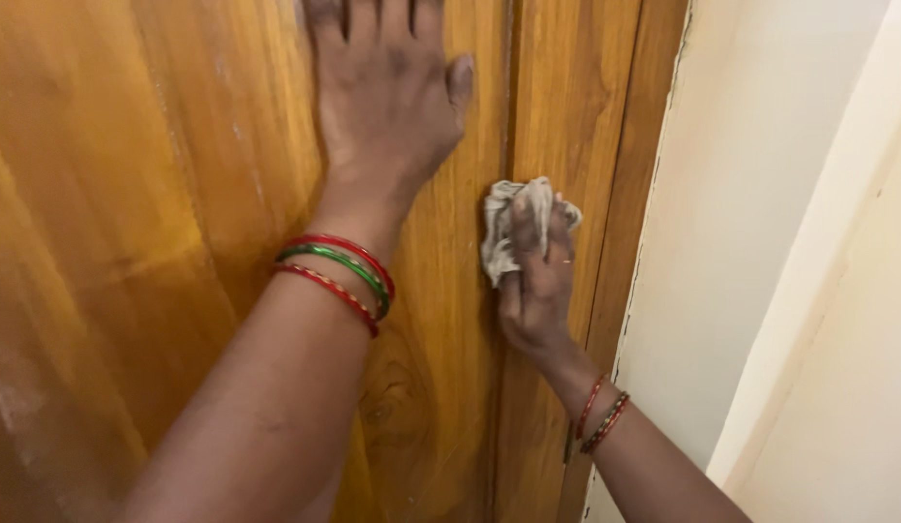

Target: The person wipes a wooden door with a cloth, moving from the upper section down to the handle and latch area. The person uses both hands to rub the surface and clean around the metal hardware.

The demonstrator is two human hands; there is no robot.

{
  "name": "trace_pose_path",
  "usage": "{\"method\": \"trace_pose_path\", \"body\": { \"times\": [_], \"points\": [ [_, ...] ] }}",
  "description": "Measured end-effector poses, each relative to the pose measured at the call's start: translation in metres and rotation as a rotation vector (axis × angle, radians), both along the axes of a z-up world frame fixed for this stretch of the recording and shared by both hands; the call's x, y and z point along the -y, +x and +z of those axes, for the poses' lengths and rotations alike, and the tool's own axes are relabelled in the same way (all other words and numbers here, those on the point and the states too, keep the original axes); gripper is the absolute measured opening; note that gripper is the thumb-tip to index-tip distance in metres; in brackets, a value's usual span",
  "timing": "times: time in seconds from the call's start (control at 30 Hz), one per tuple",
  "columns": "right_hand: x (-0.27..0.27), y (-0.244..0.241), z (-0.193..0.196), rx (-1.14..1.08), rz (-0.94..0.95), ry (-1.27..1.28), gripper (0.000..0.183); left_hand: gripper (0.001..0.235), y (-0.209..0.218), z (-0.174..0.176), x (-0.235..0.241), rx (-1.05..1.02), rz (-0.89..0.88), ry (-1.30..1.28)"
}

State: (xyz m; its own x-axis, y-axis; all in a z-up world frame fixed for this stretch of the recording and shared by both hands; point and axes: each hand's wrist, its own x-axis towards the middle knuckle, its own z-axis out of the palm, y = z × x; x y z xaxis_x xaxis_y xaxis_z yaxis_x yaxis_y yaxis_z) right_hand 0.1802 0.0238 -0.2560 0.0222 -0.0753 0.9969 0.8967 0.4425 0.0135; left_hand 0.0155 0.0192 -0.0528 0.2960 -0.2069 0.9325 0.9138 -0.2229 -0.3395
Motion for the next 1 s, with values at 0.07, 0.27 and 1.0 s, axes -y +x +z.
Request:
{"method": "trace_pose_path", "body": {
  "times": [0.07,0.27,1.0],
  "points": [
    [-0.006,0.011,-0.007,-0.061,0.045,0.006,0.073,0.065,0.002,-0.014,0.003,-0.017,-0.017,-0.059],
    [-0.007,0.031,-0.027,-0.469,0.138,-0.086,0.07,0.08,-0.001,-0.049,0.01,-0.1,-0.093,-0.269],
    [0.015,-0.021,0.161,0.16,-0.246,0.102,0.067,0.067,-0.136,-0.037,0.044,-0.236,0.001,-0.207]
  ]
}}
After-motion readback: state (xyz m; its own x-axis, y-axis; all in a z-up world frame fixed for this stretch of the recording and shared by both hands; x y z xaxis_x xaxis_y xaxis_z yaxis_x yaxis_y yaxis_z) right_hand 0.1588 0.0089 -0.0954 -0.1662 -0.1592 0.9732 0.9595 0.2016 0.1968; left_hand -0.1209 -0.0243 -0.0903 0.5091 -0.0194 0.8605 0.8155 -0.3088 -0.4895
